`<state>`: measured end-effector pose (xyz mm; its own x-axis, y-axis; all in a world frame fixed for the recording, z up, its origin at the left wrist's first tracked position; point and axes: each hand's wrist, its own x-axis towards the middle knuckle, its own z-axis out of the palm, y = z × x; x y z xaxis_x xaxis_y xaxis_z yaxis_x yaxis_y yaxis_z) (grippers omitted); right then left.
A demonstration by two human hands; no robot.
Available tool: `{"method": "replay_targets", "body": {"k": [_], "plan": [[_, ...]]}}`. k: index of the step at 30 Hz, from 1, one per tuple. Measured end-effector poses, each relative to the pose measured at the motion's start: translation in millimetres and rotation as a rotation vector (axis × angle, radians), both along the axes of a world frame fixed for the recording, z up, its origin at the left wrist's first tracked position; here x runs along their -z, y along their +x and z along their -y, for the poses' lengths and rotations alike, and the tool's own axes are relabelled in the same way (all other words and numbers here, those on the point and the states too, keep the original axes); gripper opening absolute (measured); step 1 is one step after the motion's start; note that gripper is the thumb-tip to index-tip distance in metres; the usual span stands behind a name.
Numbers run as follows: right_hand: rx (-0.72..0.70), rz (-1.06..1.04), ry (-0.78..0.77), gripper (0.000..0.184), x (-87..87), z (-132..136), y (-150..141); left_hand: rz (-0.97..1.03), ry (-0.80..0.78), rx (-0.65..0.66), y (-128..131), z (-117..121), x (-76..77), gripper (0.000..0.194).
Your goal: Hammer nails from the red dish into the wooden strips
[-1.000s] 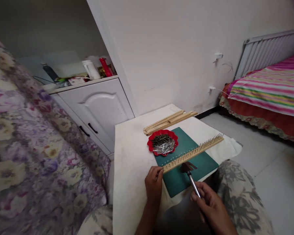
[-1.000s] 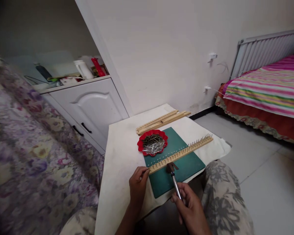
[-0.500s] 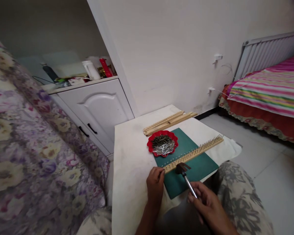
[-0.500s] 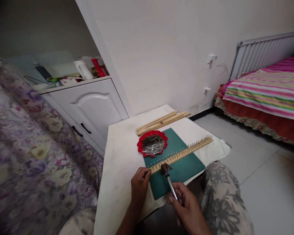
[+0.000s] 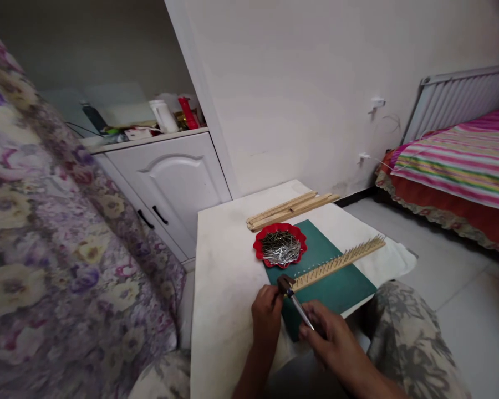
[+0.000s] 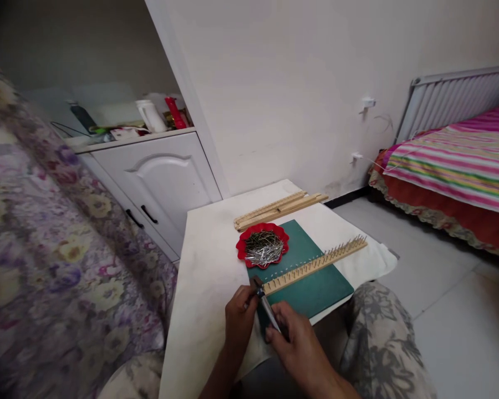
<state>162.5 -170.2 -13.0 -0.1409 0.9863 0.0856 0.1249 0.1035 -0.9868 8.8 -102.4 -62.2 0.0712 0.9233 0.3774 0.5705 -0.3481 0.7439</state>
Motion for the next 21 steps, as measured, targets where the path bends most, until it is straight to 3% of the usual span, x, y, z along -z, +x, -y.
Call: {"method": "replay_targets", "body": {"k": [10, 13, 16, 21], "plan": [[-0.018, -0.069, -0.059, 0.005, 0.8, 8.3, 6.3, 0.036, 0.006, 0.0, 0.1, 1.8, -5.3, 0.018], [-0.021, -0.081, -0.114, 0.002, 14.1, 14.6, 13.1, 0.035, 0.013, 0.004, -4.3, 3.5, -7.7, 0.016], [-0.017, -0.148, -0.139, 0.011, 33.6, 19.5, 17.1, 0.007, 0.033, -0.028, -13.2, -0.4, -13.7, 0.017], [-0.071, -0.265, -0.21, 0.018, 50.1, 21.3, 19.4, -0.144, 0.077, -0.045, -26.8, -34.0, -40.4, 0.02]]}}
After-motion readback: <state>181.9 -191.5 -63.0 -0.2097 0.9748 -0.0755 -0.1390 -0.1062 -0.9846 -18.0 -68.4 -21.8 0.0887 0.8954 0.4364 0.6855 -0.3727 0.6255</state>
